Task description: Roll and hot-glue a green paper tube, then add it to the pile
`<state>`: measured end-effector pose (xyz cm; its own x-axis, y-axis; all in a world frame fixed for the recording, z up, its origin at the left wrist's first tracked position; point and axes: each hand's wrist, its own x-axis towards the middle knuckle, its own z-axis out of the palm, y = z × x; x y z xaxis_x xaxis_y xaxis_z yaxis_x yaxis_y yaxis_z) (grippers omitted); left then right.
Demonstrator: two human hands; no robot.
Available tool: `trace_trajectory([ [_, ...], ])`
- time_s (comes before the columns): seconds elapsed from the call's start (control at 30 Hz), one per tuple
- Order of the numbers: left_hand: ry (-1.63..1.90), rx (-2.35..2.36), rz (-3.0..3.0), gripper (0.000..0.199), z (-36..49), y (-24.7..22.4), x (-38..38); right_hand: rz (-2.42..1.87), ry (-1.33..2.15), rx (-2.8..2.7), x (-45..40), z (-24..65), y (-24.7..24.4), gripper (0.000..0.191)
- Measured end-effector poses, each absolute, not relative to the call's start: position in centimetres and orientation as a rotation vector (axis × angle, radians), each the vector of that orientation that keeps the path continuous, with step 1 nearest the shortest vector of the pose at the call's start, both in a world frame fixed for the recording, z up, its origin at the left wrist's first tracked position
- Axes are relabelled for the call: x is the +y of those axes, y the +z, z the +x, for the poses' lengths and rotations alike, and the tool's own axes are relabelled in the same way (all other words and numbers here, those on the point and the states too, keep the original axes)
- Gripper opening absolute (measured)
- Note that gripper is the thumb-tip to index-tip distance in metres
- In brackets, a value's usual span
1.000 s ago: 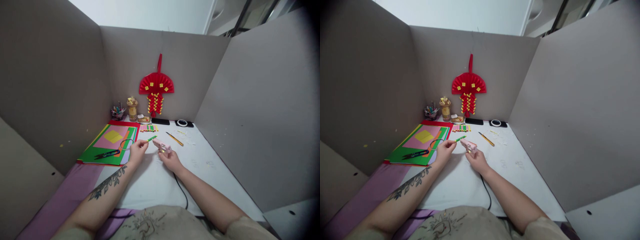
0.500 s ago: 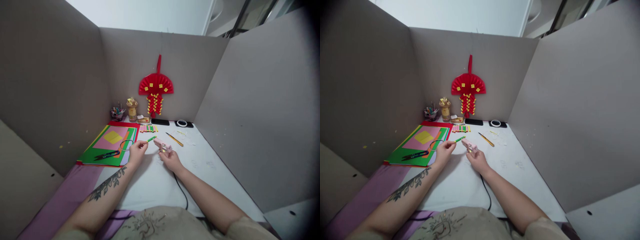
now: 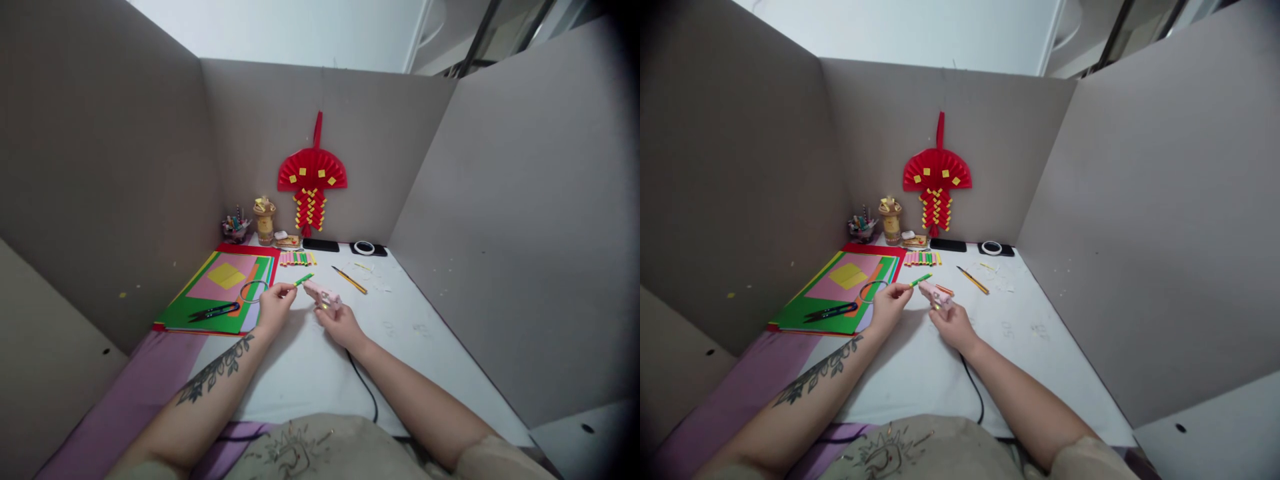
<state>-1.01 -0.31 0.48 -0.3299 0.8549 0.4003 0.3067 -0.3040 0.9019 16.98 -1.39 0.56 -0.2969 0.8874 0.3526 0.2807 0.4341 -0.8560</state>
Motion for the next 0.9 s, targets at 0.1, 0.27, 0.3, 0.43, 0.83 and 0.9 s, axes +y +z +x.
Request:
trace_trajectory([
  [0.1, 1.672, 1.489, 1.469, 0.014, -1.0, 0.6, -0.3, -0.988, 0.878, -1.824, -1.8, 16.8, 0.8, 0.034],
  [0.27, 1.656, 1.508, 1.468, 0.014, -0.9, 0.9, -0.4, -1.012, 0.906, -1.827, -2.1, 16.7, 1.2, 0.029],
  [0.3, 1.657, 1.508, 1.467, 0.014, -0.9, 0.9, -0.5, -1.008, 0.904, -1.827, -2.0, 16.7, 1.2, 0.029],
  [0.43, 1.666, 1.503, 1.459, 0.013, -0.9, 0.9, -0.5, -1.003, 0.88, -1.812, -1.5, 16.9, 0.6, 0.029],
  [0.83, 1.649, 1.487, 1.446, 0.014, -0.9, 0.9, -0.4, -0.968, 0.9, -1.819, -1.7, 16.8, 0.5, 0.032],
  [0.9, 1.646, 1.492, 1.45, 0.014, -0.9, 0.8, -0.4, -0.974, 0.909, -1.812, -1.7, 16.9, 0.6, 0.031],
])
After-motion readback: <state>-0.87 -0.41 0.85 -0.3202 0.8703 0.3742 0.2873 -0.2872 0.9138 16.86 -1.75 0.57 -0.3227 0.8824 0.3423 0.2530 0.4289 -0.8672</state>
